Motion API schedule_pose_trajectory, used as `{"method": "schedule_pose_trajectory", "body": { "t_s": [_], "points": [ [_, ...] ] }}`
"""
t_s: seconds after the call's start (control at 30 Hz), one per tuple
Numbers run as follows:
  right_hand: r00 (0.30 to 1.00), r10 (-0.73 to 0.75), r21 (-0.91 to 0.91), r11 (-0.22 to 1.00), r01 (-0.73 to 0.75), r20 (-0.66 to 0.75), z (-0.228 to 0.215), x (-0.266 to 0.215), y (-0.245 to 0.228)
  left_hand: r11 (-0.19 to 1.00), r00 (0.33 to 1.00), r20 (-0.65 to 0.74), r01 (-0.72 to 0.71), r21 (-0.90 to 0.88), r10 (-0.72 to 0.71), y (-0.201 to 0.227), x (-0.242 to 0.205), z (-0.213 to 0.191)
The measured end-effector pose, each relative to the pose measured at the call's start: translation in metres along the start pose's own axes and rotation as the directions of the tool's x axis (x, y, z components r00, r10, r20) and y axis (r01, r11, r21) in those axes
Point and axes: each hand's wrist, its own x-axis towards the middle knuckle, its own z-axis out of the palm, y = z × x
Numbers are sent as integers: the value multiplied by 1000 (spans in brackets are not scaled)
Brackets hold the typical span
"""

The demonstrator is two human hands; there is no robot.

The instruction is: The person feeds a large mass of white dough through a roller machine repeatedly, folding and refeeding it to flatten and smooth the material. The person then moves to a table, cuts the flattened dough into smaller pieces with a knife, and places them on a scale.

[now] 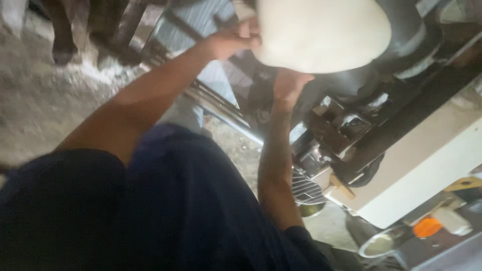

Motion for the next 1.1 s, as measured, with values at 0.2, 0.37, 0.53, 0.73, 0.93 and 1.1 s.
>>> {"method": "schedule_pose_trajectory", "body": {
  "t_s": [0.2, 0.37, 0.53, 0.73, 0.93, 1.1],
  "points": [
    [999, 17, -963, 265, -48, -46, 6, -34, 1, 889, 940, -341, 163, 428, -8, 14, -27, 12],
    [999, 16, -871, 491, 23, 36, 13, 26, 0, 884, 952, -147, 304, 356, -268, 29, 33, 20],
    [998, 29, -915, 400, -59, -52, 22, -33, -20, 800, 970, -244, 143, 583, 5, 42, -32, -4],
    [993, 104, -948, 318, 14, 49, -3, 21, -12, 746, 999, -43, 52, 664, -30, 49, 6, 0],
    [988, -50, -934, 322, 157, 149, 1, 11, -32, 945, 973, -174, 194, 264, -151, 67, 12, 36],
    [758, -230, -791, -128, 599, 611, 72, -38, -39, 969, 948, -200, 238, -70, -247, 85, -16, 99]
  ]
}}
